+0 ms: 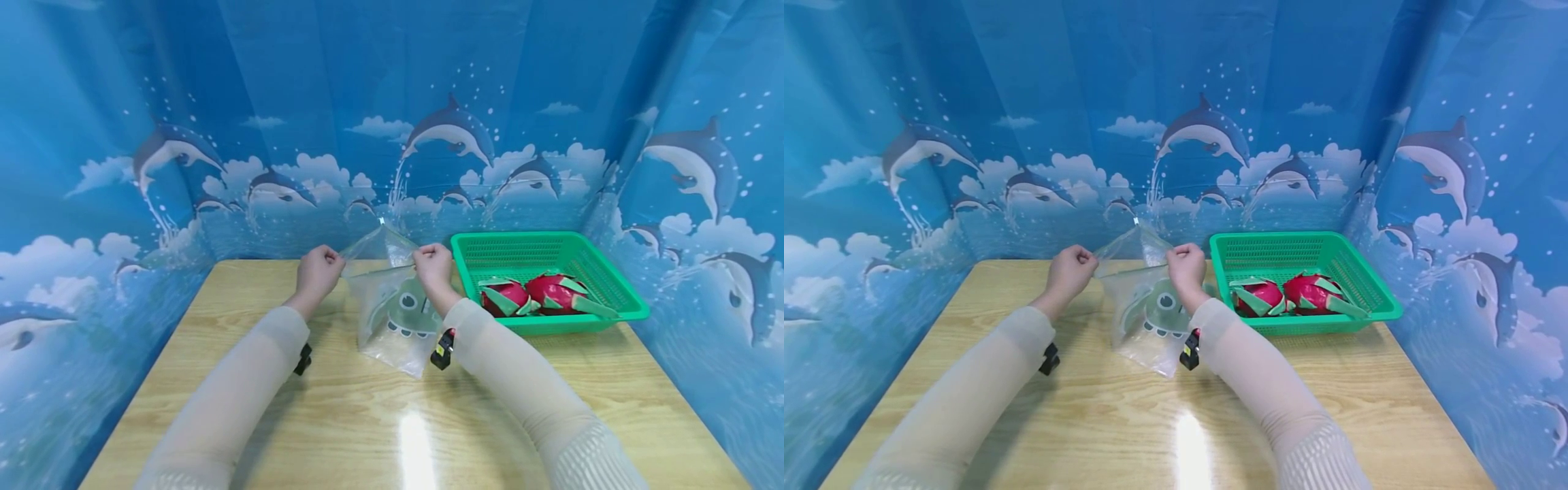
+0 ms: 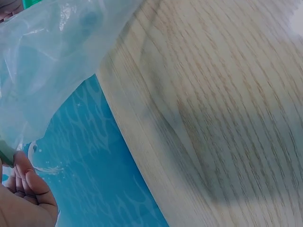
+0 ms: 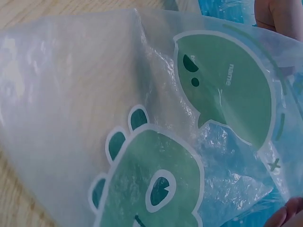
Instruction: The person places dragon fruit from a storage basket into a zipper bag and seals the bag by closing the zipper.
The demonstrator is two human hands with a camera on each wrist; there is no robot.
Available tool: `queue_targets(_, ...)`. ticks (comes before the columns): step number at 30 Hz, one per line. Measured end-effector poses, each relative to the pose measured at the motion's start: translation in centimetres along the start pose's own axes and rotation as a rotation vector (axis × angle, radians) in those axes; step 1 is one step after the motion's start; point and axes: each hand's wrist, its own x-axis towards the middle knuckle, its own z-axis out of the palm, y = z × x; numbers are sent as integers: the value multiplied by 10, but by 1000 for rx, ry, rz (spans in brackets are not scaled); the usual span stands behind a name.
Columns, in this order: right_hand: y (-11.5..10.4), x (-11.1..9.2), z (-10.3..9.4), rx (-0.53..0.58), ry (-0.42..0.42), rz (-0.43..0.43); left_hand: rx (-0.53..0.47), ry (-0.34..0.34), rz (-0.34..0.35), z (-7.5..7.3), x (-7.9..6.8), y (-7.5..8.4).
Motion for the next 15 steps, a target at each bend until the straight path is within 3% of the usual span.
queue_targets(15, -1, 3, 1, 31, 93, 37, 23, 46, -7, -5, 1, -6)
